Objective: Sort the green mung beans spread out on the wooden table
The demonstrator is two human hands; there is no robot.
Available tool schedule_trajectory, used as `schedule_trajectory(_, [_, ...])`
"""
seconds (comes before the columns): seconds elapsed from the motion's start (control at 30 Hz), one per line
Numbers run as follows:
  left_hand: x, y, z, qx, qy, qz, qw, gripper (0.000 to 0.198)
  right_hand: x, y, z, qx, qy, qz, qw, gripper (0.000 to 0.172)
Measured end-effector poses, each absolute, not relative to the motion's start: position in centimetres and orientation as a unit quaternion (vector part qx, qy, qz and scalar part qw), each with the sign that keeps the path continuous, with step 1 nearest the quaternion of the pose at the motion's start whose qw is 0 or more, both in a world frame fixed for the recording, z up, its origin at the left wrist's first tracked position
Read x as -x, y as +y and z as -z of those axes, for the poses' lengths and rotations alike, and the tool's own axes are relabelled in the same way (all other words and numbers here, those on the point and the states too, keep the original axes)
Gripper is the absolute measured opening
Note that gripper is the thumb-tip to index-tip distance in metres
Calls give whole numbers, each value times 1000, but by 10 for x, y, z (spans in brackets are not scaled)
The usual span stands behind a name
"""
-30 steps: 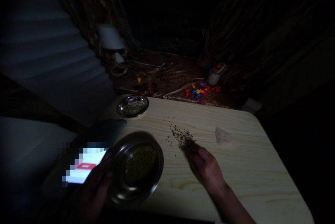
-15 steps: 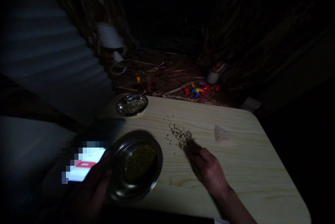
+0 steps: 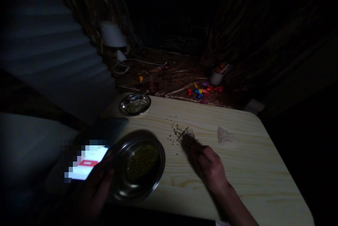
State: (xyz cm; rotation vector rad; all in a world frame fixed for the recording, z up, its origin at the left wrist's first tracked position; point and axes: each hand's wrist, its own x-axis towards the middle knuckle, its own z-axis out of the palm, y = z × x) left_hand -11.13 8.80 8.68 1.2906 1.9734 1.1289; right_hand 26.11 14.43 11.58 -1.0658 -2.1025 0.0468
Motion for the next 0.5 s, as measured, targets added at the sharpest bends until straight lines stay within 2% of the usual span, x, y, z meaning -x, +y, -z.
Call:
schedule_trajectory(0.07, [111,88,-86,-482,731,-414,251,84,-252,155,-117,402,-832,-2,382,19])
schedule_trajectory(0.2, [113,87,-79,-498,712,-429,247,66,-227,183,-118,381,-844,32,376,16])
schedule_trajectory(0.33, [116,84,-71,-492,713,-431,253,68,-207,205,-121,374,-857,35,354,18])
schedule_trajectory(0.5, [117,79,-63,-506,692,-434,279,52,-207,204,-116,362,-870,37,333,17])
